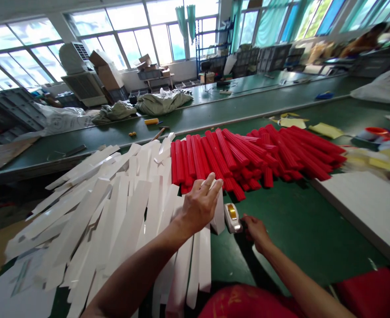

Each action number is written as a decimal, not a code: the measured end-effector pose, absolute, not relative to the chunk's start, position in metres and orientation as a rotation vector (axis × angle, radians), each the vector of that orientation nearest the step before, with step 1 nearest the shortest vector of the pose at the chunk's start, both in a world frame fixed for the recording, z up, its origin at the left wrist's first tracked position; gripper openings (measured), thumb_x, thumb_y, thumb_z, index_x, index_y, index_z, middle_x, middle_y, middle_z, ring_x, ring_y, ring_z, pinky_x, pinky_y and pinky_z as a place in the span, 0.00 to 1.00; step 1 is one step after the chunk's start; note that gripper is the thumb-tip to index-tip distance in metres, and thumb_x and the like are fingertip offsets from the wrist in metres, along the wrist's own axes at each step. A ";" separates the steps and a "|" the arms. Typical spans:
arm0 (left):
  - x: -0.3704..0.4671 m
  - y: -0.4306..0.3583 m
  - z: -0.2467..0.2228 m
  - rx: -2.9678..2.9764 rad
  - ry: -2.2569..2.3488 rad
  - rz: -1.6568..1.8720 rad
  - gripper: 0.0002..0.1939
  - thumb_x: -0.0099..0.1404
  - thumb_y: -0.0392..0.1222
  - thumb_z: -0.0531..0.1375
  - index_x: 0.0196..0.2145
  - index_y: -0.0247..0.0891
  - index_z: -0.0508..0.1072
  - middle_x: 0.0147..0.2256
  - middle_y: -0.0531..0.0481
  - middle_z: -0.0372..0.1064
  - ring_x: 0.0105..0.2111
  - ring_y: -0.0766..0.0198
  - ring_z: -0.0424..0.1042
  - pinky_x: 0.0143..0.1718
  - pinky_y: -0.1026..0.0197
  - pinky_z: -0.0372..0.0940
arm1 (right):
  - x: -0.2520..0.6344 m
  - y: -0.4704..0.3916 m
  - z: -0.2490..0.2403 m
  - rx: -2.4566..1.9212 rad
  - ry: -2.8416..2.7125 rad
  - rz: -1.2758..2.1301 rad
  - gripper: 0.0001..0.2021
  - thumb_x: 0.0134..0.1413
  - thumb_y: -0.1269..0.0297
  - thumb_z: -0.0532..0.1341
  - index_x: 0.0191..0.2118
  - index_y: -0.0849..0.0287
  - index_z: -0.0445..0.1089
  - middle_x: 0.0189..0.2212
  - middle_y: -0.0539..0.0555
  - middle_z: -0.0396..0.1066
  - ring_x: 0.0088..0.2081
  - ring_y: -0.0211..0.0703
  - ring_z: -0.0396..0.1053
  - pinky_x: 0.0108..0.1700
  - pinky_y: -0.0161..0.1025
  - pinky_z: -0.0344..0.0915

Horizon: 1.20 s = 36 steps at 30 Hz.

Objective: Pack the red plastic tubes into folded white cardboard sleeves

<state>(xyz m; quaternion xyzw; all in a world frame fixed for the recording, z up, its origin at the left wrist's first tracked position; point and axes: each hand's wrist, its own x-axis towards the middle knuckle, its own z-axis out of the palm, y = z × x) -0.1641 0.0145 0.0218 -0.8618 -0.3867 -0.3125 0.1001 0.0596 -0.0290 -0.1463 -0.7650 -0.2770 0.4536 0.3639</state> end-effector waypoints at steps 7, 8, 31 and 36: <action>-0.158 0.006 0.020 -2.553 -1.108 -0.961 0.19 0.70 0.38 0.52 0.57 0.35 0.67 0.57 0.38 0.66 0.47 0.55 0.67 0.45 0.53 0.72 | 0.041 -0.025 -0.151 -1.909 -0.442 1.396 0.08 0.50 0.61 0.62 0.27 0.60 0.65 0.16 0.49 0.66 0.18 0.37 0.65 0.22 0.35 0.66; -0.158 0.006 0.020 -2.555 -1.102 -0.971 0.19 0.70 0.38 0.52 0.57 0.35 0.68 0.57 0.38 0.66 0.47 0.55 0.67 0.45 0.53 0.72 | 0.040 -0.022 -0.151 -1.892 -0.416 1.409 0.08 0.49 0.64 0.62 0.26 0.60 0.64 0.15 0.48 0.65 0.18 0.37 0.64 0.22 0.35 0.66; -0.158 0.009 0.019 -2.583 -1.169 -1.067 0.19 0.70 0.38 0.51 0.56 0.35 0.68 0.56 0.38 0.67 0.48 0.55 0.67 0.50 0.51 0.69 | 0.069 -0.029 -0.186 -1.553 -0.521 1.480 0.14 0.38 0.64 0.70 0.24 0.60 0.63 0.19 0.50 0.68 0.22 0.38 0.68 0.32 0.41 0.75; -0.160 0.010 0.017 -2.681 -1.231 -1.138 0.20 0.69 0.39 0.52 0.58 0.35 0.65 0.58 0.38 0.63 0.53 0.54 0.64 0.54 0.48 0.65 | 0.077 -0.024 -0.181 -1.667 -0.664 1.485 0.10 0.43 0.65 0.66 0.24 0.60 0.63 0.17 0.46 0.64 0.16 0.31 0.60 0.20 0.34 0.68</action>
